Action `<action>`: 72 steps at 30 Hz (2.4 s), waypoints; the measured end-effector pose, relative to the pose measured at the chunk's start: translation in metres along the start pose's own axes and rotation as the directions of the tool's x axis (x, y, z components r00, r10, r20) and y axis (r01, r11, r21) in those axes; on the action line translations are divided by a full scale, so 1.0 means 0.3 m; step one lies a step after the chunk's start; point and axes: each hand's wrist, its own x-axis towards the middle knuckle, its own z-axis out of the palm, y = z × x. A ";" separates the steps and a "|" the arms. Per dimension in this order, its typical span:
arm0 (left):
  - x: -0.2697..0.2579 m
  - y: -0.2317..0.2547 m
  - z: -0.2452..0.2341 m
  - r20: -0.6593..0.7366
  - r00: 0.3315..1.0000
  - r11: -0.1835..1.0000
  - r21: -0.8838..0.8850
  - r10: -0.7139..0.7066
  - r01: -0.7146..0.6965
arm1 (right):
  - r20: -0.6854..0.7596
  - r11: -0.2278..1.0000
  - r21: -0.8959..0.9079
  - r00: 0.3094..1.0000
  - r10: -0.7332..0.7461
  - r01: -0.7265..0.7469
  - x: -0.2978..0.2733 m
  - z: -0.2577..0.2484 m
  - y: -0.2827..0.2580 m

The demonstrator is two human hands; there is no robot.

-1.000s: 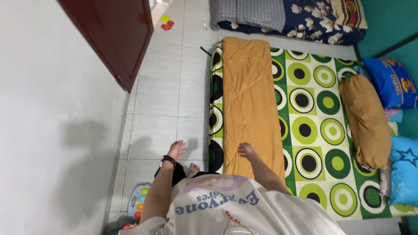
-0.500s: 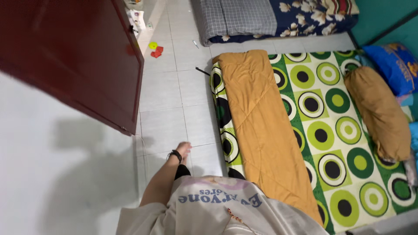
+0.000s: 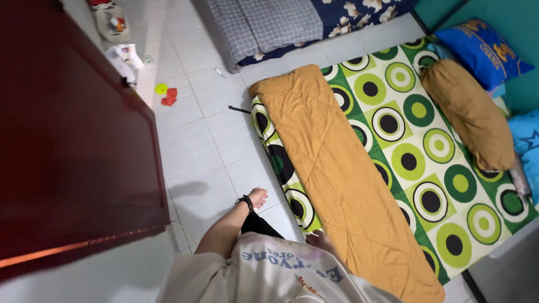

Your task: The person makes a bed by first arranging a long brown bolster pillow and then spreading a brown duvet over a patterned mattress. They smooth the duvet and tuck the edges under the mattress using elastic straps.

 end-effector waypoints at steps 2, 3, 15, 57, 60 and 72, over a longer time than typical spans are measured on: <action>0.036 0.071 -0.006 0.015 0.998 0.998 -0.032 -0.056 0.056 | -0.033 1.000 0.011 0.999 0.008 -0.008 0.063 0.001 -0.048; 0.056 0.126 -0.015 0.015 0.993 0.991 -0.074 -0.113 0.114 | -0.053 1.000 0.018 0.999 0.009 -0.008 0.095 0.005 -0.083; 0.140 0.647 -0.088 -0.330 0.929 0.931 0.259 -0.166 0.258 | 0.029 0.979 0.202 0.999 -0.033 0.027 0.471 0.293 -0.501; 2.415 0.220 -0.669 0.998 0.054 -0.609 0.028 -0.025 -0.793 | 0.296 0.906 -0.313 0.936 -0.191 0.284 2.478 0.290 -0.355; 2.528 0.167 -0.729 0.972 -0.186 -0.700 -0.030 0.147 -0.713 | 0.480 0.810 -0.351 0.833 -0.276 0.470 2.628 0.238 -0.297; 2.530 0.216 -0.782 0.904 -0.425 -0.734 -0.260 0.043 -0.627 | -0.149 0.579 0.730 0.912 -0.382 0.362 2.950 0.407 0.017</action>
